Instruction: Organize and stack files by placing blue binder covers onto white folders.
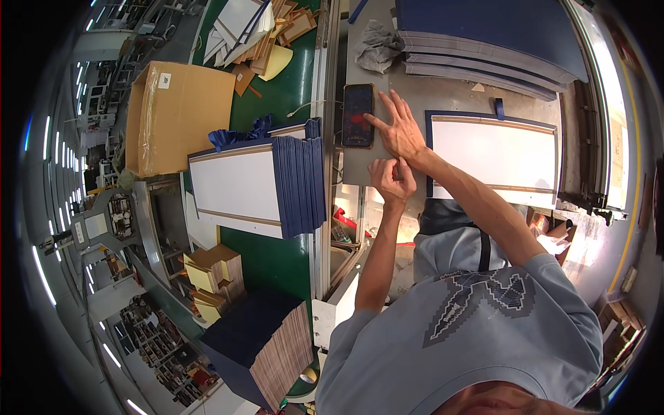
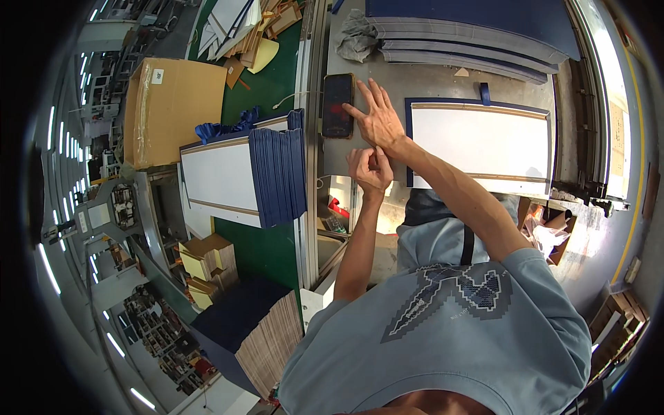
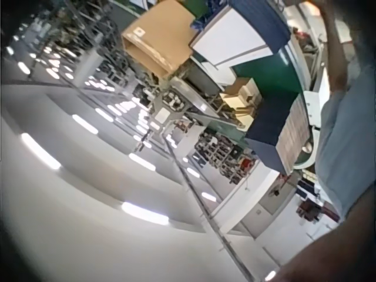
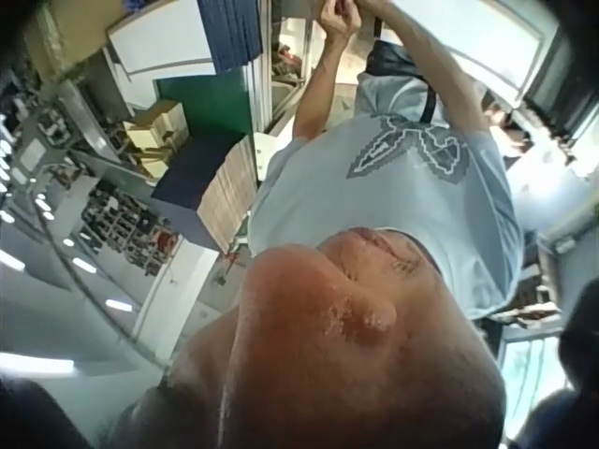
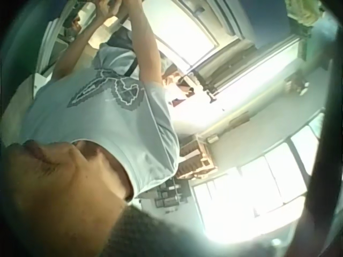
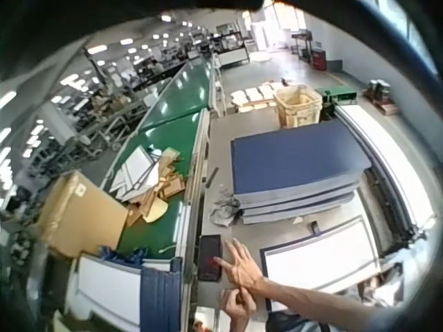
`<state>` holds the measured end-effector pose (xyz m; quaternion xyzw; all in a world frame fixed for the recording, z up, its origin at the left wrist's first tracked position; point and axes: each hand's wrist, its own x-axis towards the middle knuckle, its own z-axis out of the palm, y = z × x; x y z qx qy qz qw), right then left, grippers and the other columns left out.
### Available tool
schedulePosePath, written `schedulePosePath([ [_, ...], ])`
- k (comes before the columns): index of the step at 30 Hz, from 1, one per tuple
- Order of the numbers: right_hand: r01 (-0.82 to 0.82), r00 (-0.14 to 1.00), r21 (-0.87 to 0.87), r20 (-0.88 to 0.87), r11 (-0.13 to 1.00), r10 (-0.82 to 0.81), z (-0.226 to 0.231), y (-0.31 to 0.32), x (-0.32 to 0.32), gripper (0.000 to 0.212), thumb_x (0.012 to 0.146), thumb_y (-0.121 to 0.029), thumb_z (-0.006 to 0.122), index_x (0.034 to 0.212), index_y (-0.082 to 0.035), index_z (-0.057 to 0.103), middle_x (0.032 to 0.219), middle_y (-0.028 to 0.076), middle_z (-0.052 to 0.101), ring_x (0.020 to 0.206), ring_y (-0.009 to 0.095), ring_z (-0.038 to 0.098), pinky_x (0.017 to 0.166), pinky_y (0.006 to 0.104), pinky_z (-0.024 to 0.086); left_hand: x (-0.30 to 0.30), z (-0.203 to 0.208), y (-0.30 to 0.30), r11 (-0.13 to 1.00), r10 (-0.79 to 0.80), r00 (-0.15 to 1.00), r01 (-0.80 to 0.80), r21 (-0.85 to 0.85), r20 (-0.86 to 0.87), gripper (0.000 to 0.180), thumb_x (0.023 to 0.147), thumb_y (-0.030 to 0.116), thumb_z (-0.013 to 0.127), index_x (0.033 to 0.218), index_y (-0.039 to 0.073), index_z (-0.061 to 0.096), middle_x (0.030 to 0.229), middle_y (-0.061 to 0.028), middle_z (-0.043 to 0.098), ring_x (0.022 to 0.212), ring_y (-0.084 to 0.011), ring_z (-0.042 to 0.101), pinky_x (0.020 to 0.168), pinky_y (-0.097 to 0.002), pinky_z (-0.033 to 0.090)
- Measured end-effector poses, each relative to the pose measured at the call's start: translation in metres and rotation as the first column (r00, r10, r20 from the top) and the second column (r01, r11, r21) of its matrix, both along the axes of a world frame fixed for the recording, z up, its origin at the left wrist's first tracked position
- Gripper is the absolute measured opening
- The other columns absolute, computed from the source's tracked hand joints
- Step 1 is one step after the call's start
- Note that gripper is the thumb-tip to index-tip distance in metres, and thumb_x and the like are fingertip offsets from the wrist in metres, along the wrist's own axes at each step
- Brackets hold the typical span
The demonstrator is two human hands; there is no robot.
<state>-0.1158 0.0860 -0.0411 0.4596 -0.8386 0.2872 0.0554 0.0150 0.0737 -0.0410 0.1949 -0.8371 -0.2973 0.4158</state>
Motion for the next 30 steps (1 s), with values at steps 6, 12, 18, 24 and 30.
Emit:
schedulePosePath([
  [6,0.002,1.000,0.008,0.001,1.000,-0.002,0.0019,0.0002,0.0004,0.056,0.091,-0.012,0.066,0.144,-0.028,0.070,0.172,0.023,0.032,0.160,0.049,0.027,0.129,0.0619,0.031,0.0008,-0.0002,-0.0001,1.000,-0.001,1.000,0.001,-0.030,0.024,0.014,0.088,0.001,0.070,0.081,0.004,0.059,0.065,-0.0069,0.051,0.061,-0.0296,0.049,0.066,-0.0444,0.038],
  [12,0.005,1.000,0.016,-0.012,1.000,-0.004,-0.0003,-0.0010,-0.0005,0.056,0.092,-0.012,0.065,0.145,-0.029,0.069,0.172,0.022,0.033,0.160,0.049,0.028,0.130,0.0613,0.030,-0.0015,-0.0031,0.0015,0.999,0.020,1.000,-0.021,-0.042,-0.006,0.016,0.085,0.001,0.066,0.074,0.005,0.057,0.063,-0.0075,0.047,0.062,-0.0293,0.047,0.065,-0.0448,0.035],
  [18,0.002,1.000,0.016,-0.024,1.000,-0.001,-0.0008,-0.0011,0.0004,0.055,0.093,-0.013,0.063,0.145,-0.028,0.069,0.171,0.022,0.033,0.160,0.048,0.027,0.130,0.0606,0.029,-0.0005,-0.0009,0.0013,0.997,0.017,1.000,-0.018,-0.071,-0.010,0.022,0.089,0.000,0.067,0.074,0.005,0.052,0.063,-0.0079,0.046,0.060,-0.0309,0.045,0.064,-0.0453,0.033],
  [24,-0.006,1.000,0.028,-0.017,1.000,0.006,0.0018,-0.0001,-0.0014,0.054,0.093,-0.012,0.063,0.145,-0.027,0.070,0.171,0.023,0.032,0.160,0.049,0.026,0.130,0.0607,0.029,-0.0017,0.0017,0.0025,0.998,0.016,1.000,-0.017,-0.058,-0.018,0.023,0.089,0.000,0.067,0.073,0.006,0.051,0.063,-0.0078,0.045,0.060,-0.0307,0.045,0.064,-0.0450,0.033],
  [30,-0.016,1.000,0.020,-0.005,1.000,0.016,0.0006,0.0003,-0.0012,0.053,0.095,-0.013,0.062,0.146,-0.027,0.070,0.171,0.025,0.032,0.160,0.049,0.026,0.131,0.0612,0.027,-0.0018,-0.0009,0.0016,0.998,0.023,1.000,-0.024,-0.059,-0.018,0.023,0.088,0.000,0.068,0.073,0.006,0.052,0.063,-0.0071,0.046,0.060,-0.0305,0.045,0.064,-0.0447,0.034],
])
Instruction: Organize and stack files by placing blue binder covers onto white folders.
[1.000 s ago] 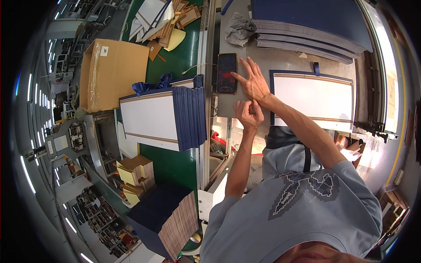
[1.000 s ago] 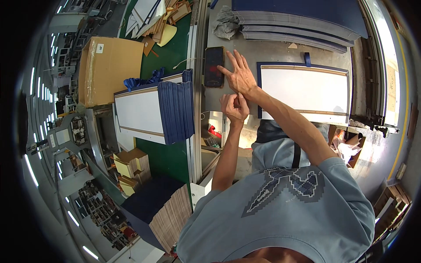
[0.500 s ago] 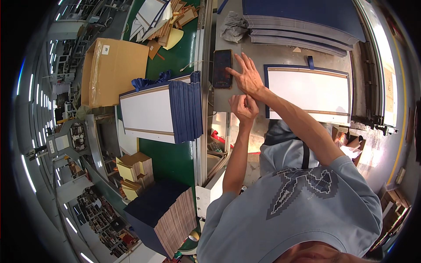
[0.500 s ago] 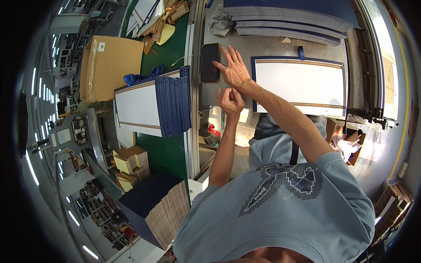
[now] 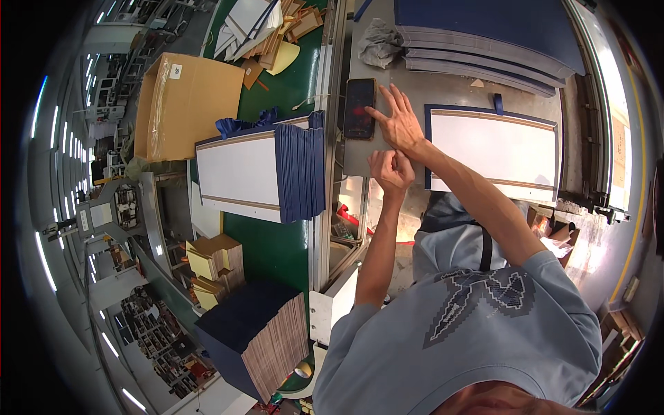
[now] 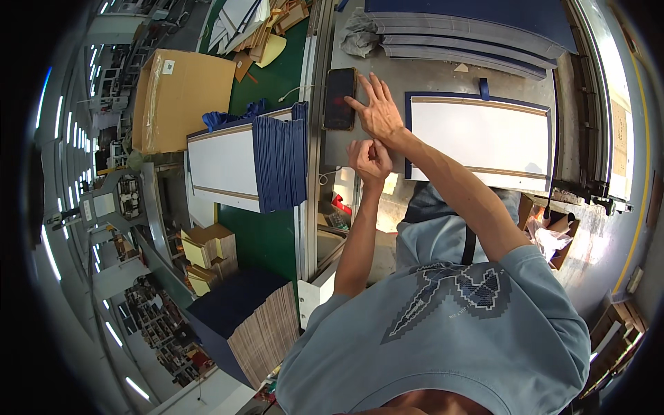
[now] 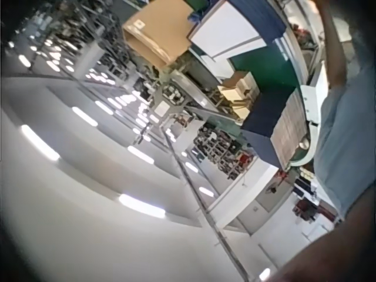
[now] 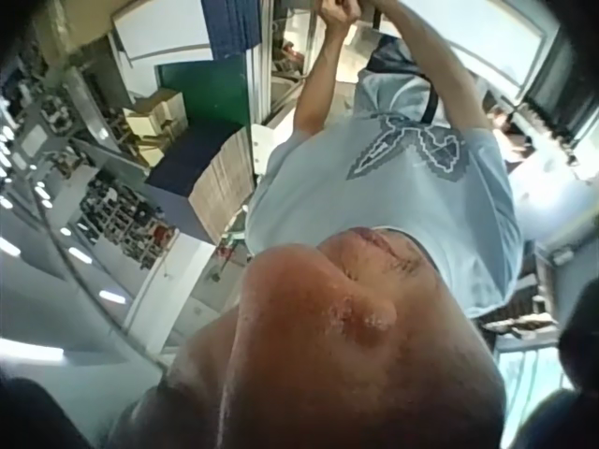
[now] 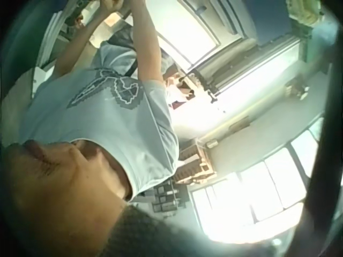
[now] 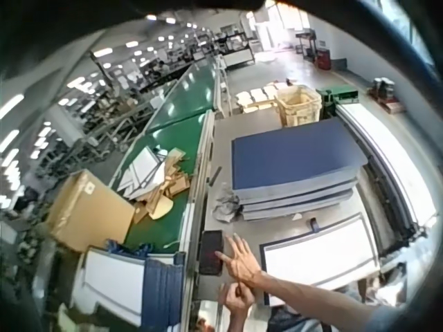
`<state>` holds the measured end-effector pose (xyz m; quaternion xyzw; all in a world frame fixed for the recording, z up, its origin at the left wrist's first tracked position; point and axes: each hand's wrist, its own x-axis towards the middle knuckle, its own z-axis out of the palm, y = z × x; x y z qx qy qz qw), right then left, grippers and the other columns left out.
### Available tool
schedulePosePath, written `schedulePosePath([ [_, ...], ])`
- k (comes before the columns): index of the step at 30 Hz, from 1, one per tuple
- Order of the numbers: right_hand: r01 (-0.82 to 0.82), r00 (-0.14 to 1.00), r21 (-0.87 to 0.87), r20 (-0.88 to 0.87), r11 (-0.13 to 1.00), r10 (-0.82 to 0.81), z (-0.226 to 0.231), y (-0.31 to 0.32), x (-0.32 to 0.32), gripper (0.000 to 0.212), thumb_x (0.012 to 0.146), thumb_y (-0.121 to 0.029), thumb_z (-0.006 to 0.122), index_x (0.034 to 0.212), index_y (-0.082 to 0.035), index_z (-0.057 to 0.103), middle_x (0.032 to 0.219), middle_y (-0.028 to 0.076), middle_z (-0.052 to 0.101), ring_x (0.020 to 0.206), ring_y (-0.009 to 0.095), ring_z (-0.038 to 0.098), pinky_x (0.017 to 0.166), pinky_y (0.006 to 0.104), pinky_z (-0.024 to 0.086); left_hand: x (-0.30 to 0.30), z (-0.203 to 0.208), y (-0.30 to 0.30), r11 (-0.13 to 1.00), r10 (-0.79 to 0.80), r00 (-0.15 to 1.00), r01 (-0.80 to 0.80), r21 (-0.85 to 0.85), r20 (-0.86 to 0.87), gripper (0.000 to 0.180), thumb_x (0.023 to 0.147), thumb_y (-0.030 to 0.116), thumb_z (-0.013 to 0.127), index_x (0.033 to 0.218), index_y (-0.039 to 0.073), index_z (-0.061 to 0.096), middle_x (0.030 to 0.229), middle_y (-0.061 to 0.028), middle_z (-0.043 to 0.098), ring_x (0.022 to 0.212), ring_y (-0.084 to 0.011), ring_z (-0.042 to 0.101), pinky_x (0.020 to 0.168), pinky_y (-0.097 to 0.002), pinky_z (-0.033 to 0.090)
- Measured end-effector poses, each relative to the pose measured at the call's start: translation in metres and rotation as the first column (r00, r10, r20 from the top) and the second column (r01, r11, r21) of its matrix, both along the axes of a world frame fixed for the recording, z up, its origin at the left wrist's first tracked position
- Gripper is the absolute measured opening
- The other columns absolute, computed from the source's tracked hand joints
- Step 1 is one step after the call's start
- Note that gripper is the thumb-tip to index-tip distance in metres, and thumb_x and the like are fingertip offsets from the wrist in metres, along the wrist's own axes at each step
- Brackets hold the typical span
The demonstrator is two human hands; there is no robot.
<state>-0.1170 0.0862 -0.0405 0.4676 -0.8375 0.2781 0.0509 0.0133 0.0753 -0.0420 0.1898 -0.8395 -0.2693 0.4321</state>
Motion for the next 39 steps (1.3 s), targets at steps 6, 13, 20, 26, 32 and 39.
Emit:
schedulePosePath([
  [6,0.000,1.000,0.009,0.011,1.000,0.000,0.000,0.001,0.000,0.052,0.097,-0.015,0.061,0.147,-0.027,0.068,0.171,0.025,0.032,0.161,0.049,0.025,0.131,0.0614,0.026,0.000,-0.001,0.000,1.000,-0.001,1.000,0.001,-0.005,0.007,0.021,0.087,-0.001,0.069,0.075,0.006,0.054,0.062,-0.0068,0.047,0.060,-0.0302,0.047,0.064,-0.0449,0.035],
  [13,0.007,1.000,-0.019,0.009,1.000,-0.007,-0.001,0.000,0.001,0.052,0.098,-0.013,0.061,0.147,-0.027,0.068,0.170,0.024,0.033,0.161,0.049,0.025,0.130,0.0618,0.028,0.001,-0.003,-0.001,1.000,0.004,1.000,-0.004,-0.016,0.008,0.018,0.087,0.000,0.070,0.077,0.006,0.057,0.063,-0.0067,0.049,0.060,-0.0300,0.048,0.064,-0.0449,0.035],
  [20,0.007,0.999,0.041,0.034,0.999,-0.009,0.000,0.000,0.001,0.052,0.098,-0.014,0.061,0.148,-0.027,0.068,0.170,0.024,0.032,0.160,0.049,0.026,0.130,0.0618,0.028,0.001,-0.003,-0.001,1.000,-0.001,1.000,0.001,-0.004,0.023,0.017,0.086,0.000,0.069,0.076,0.005,0.057,0.062,-0.0068,0.049,0.061,-0.0296,0.048,0.065,-0.0446,0.036],
  [26,0.003,0.999,0.045,0.035,0.999,-0.004,0.000,0.000,0.000,0.054,0.097,-0.013,0.062,0.149,-0.027,0.067,0.171,0.023,0.032,0.160,0.049,0.026,0.131,0.0608,0.028,0.001,-0.001,0.000,1.000,-0.002,1.000,0.002,0.001,0.031,0.015,0.085,0.000,0.069,0.076,0.005,0.057,0.062,-0.0071,0.050,0.061,-0.0292,0.048,0.065,-0.0443,0.036],
  [32,0.000,0.999,0.024,0.039,1.000,-0.001,0.000,0.001,0.001,0.055,0.096,-0.012,0.063,0.148,-0.027,0.068,0.170,0.024,0.033,0.160,0.048,0.027,0.130,0.0609,0.029,0.001,-0.001,-0.001,1.000,0.008,1.000,-0.008,0.001,0.026,0.017,0.085,0.001,0.069,0.074,0.005,0.057,0.062,-0.0069,0.050,0.061,-0.0290,0.048,0.065,-0.0442,0.036],
  [39,-0.030,0.988,-0.352,0.134,0.936,0.082,0.036,0.006,-0.021,0.045,0.097,-0.004,0.066,0.140,-0.018,0.070,0.165,0.025,0.040,0.151,0.050,0.041,0.123,0.0556,0.042,0.001,0.003,0.001,0.999,-0.023,1.000,0.022,0.024,0.019,0.008,0.086,0.003,0.070,0.081,0.006,0.065,0.066,-0.0062,0.052,0.062,-0.0293,0.050,0.068,-0.0439,0.038],
])
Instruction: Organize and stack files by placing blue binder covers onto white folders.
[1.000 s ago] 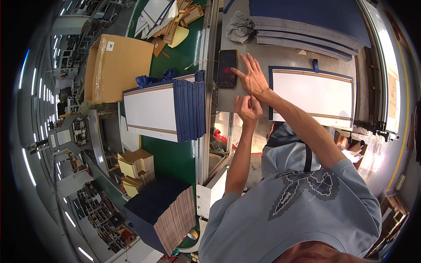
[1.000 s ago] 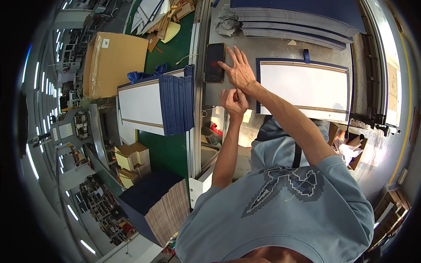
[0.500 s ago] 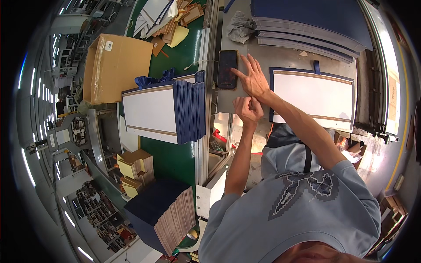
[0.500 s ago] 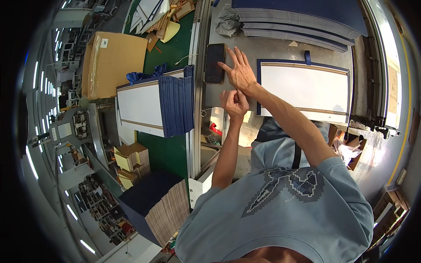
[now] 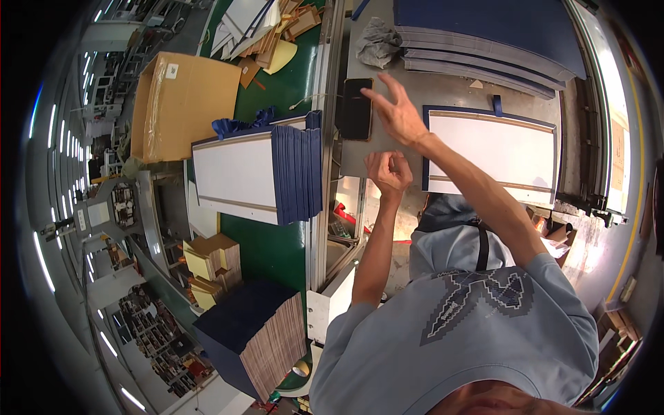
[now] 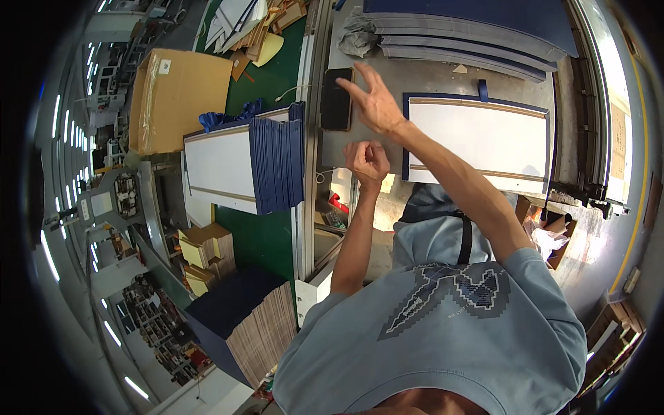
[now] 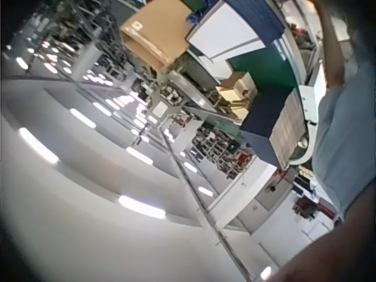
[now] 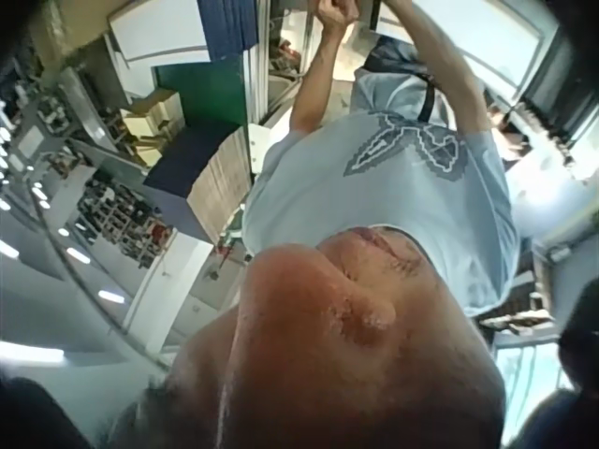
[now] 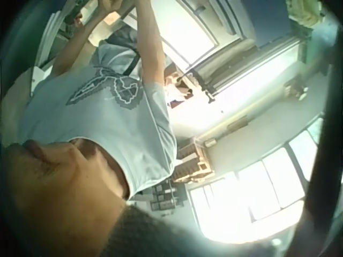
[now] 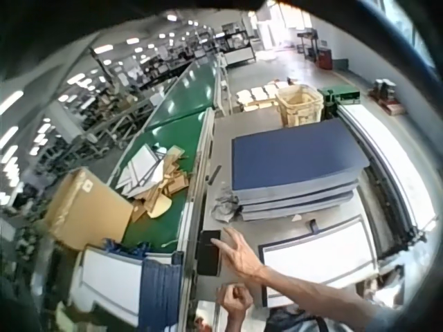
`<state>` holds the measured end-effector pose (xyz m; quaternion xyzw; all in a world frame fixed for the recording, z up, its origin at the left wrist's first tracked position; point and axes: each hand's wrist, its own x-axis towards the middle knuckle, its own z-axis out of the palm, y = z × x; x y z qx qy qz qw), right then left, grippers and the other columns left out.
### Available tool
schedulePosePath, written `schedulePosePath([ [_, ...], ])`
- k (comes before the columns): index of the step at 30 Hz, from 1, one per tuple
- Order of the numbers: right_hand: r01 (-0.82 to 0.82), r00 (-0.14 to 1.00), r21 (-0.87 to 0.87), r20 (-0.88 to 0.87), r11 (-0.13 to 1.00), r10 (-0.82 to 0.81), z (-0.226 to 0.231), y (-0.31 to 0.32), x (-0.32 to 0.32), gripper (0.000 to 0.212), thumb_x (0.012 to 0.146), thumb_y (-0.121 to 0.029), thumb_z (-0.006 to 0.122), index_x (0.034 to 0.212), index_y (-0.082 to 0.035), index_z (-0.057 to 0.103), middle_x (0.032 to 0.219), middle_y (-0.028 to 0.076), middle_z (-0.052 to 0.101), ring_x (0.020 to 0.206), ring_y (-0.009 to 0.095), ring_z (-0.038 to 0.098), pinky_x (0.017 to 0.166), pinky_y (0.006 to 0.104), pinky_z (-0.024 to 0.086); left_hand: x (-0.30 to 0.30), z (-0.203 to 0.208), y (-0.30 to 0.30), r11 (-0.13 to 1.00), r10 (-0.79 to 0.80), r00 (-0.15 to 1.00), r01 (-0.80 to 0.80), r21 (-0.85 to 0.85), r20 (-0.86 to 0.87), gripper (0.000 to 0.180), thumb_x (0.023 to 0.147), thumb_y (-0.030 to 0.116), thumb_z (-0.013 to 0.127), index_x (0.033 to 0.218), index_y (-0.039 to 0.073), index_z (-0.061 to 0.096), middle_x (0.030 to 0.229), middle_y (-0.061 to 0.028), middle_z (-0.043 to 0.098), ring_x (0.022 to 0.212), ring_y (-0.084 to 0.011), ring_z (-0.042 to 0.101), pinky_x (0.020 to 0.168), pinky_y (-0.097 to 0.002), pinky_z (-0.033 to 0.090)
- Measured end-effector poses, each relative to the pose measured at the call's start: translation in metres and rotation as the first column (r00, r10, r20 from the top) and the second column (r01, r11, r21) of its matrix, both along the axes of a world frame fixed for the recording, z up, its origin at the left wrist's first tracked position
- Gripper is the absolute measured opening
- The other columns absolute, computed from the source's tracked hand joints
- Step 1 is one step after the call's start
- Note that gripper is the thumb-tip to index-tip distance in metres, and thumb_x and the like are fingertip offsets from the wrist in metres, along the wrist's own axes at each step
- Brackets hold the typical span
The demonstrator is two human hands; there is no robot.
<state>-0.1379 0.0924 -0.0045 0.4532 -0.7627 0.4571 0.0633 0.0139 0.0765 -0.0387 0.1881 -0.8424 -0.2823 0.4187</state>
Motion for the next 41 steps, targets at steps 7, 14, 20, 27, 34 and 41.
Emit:
schedulePosePath([
  [7,0.032,0.999,0.025,0.018,0.999,-0.032,0.039,0.109,-0.030,0.032,0.099,-0.007,0.073,0.132,-0.010,0.074,0.149,0.018,0.062,0.134,0.040,0.063,0.103,0.0464,0.059,0.010,0.024,0.033,0.928,-0.368,0.917,0.374,-0.007,0.157,0.046,0.079,0.027,0.093,0.114,0.003,0.075,0.121,-0.0150,0.069,0.110,-0.0386,0.066,0.094,-0.0501,0.053],
  [14,0.300,0.954,0.123,-0.060,0.946,-0.294,0.005,0.224,-0.016,0.023,0.095,-0.004,0.078,0.118,-0.005,0.079,0.139,0.015,0.069,0.127,0.037,0.068,0.104,0.0452,0.058,0.016,0.011,0.058,0.909,-0.417,0.891,0.412,0.067,0.180,0.058,0.075,0.032,0.098,0.119,0.002,0.075,0.143,-0.0184,0.060,0.135,-0.0448,0.057,0.113,-0.0564,0.050],
  [20,0.346,0.923,0.187,0.108,0.920,-0.369,-0.016,0.253,0.005,0.024,0.094,-0.004,0.079,0.118,-0.005,0.079,0.148,0.021,0.063,0.134,0.041,0.063,0.108,0.0465,0.056,0.017,0.004,0.054,0.913,-0.406,0.897,0.388,0.129,0.173,0.062,0.076,0.036,0.098,0.120,0.001,0.074,0.147,-0.0202,0.057,0.139,-0.0456,0.055,0.115,-0.0573,0.049],
  [27,0.352,0.929,0.216,0.042,0.911,-0.369,-0.022,0.249,0.005,0.028,0.094,-0.009,0.080,0.121,-0.006,0.079,0.157,0.024,0.055,0.144,0.043,0.054,0.117,0.0493,0.049,0.015,0.013,0.046,0.877,-0.479,0.837,0.473,0.088,0.264,0.076,0.069,0.048,0.100,0.126,0.004,0.076,0.162,-0.0228,0.048,0.147,-0.0475,0.048,0.121,-0.0594,0.043],
  [34,0.617,0.776,0.285,-0.065,0.734,-0.627,-0.032,0.311,-0.037,0.031,0.101,-0.019,0.076,0.130,-0.010,0.078,0.160,0.022,0.052,0.147,0.042,0.051,0.119,0.0493,0.047,0.021,0.010,0.042,0.842,-0.523,0.760,0.532,0.091,0.386,0.079,0.070,0.046,0.099,0.135,0.007,0.075,0.168,-0.0251,0.043,0.155,-0.0479,0.039,0.128,-0.0607,0.035],
  [41,0.703,0.700,0.370,-0.212,0.607,-0.682,-0.051,0.373,-0.046,0.045,0.102,-0.029,0.076,0.144,-0.014,0.069,0.166,0.021,0.045,0.153,0.045,0.043,0.123,0.0513,0.042,0.028,-0.002,0.029,0.883,-0.463,0.846,0.416,0.218,0.265,0.074,0.084,0.049,0.091,0.144,0.011,0.069,0.169,-0.0228,0.042,0.154,-0.0486,0.040,0.128,-0.0594,0.035],
])
